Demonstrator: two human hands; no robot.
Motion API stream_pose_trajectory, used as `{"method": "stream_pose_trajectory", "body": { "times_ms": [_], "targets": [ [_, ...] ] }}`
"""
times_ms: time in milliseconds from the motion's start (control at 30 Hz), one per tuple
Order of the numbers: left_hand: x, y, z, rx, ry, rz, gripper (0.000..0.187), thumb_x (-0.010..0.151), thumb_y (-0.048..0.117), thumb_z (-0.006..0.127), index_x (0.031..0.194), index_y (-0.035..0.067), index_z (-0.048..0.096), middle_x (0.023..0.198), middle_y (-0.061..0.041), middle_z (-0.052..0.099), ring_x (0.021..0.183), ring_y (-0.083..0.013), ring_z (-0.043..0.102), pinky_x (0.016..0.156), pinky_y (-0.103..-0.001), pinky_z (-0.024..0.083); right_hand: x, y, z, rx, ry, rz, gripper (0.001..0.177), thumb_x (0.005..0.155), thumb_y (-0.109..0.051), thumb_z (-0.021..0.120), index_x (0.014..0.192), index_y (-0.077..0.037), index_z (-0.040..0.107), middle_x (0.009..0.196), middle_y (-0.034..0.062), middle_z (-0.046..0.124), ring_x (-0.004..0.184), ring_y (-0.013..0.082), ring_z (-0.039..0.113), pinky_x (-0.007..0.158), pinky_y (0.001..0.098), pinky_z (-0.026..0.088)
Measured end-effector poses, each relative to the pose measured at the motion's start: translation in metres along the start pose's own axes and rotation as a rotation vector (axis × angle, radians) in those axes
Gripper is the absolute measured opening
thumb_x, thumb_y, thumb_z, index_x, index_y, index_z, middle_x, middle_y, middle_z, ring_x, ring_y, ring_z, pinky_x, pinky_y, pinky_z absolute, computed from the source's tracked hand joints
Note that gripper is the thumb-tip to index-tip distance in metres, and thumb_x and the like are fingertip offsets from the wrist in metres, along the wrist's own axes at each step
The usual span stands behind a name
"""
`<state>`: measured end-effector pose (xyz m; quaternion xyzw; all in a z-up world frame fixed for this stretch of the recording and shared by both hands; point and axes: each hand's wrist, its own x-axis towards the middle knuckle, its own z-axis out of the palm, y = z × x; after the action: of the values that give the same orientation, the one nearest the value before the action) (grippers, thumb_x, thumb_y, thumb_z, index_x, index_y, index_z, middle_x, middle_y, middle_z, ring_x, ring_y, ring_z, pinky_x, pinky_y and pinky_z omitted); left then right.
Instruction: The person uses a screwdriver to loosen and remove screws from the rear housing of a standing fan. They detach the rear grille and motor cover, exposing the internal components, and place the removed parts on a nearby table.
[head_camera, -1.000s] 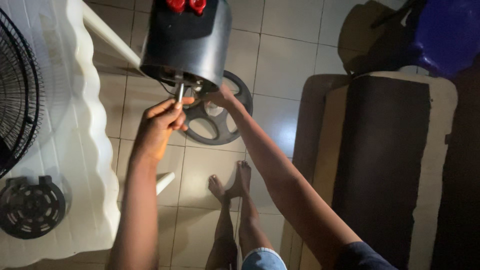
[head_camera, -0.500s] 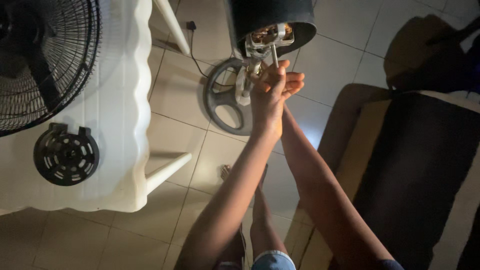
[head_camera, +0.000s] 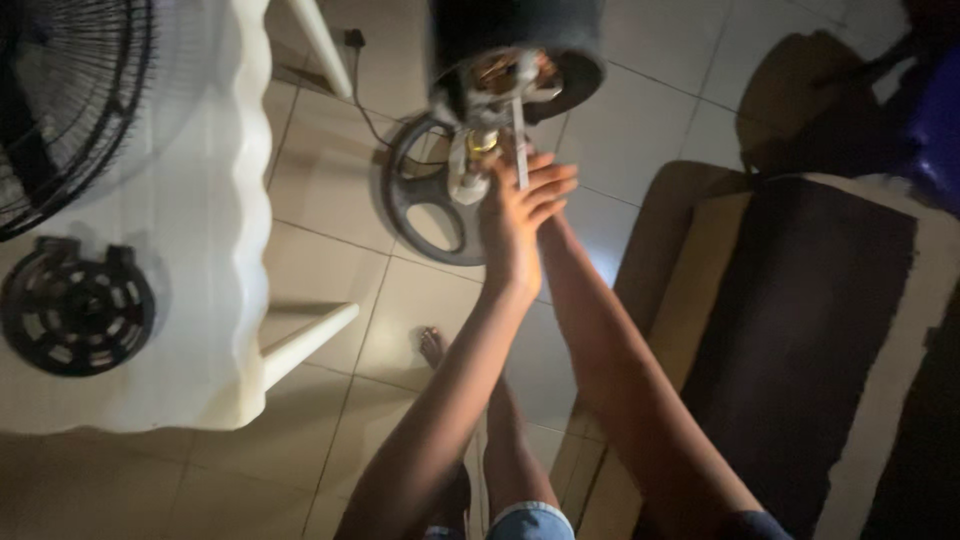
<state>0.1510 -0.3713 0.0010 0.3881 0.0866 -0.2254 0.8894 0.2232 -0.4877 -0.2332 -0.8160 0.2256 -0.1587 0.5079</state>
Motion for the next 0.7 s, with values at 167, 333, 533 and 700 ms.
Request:
{"method": "stream_pose_trajectory", "body": {
  "times_ms": [167,333,533,700],
  "targets": [
    [0.034,-0.057,-0.052,0.591,0.333,0.540,0.065,0.102,0.039,0.070,0.139,-0.005,0.042,0.128,-0.018,0.058,0.113,-0.0249,0.062,0.094,-0.037,0.053,-0.020,0.031,0.027,0.054,0.065,0.089,0.022,0.103,-0.026,0.061,0.098,-0.004,0.064,0.089,0.0121,0.069,0.076,0.0198,0.061,0.064,0.0361,0.052],
    [0.068,-0.077,-0.058,0.659,0.372,-0.013,0.057,0.085,0.035,0.066,0.128,0.000,0.055,0.099,-0.025,0.069,0.084,-0.0335,0.069,0.075,-0.042,0.056,-0.080,0.057,0.050,0.112,0.165,0.258,0.029,0.106,-0.029,0.057,0.094,-0.004,0.064,0.085,0.0115,0.068,0.073,0.0189,0.060,0.062,0.0356,0.050],
    [0.069,-0.076,-0.061,1.140,0.286,0.062,0.033,0.103,0.032,0.065,0.118,0.003,0.062,0.113,-0.020,0.060,0.107,-0.0350,0.059,0.092,-0.049,0.047,-0.140,0.040,0.066,0.042,0.350,0.429,0.027,0.102,-0.028,0.063,0.093,-0.002,0.064,0.086,0.0132,0.064,0.076,0.0198,0.056,0.065,0.0375,0.048],
    [0.050,-0.067,-0.038,0.746,-0.119,0.367,0.029,0.094,0.017,0.067,0.116,0.001,0.059,0.120,-0.017,0.057,0.110,-0.0311,0.058,0.098,-0.048,0.047,-0.124,0.026,0.048,-0.021,0.458,0.445,0.027,0.098,-0.027,0.067,0.092,-0.001,0.065,0.087,0.0146,0.061,0.078,0.0206,0.052,0.067,0.0392,0.045]
  ]
}}
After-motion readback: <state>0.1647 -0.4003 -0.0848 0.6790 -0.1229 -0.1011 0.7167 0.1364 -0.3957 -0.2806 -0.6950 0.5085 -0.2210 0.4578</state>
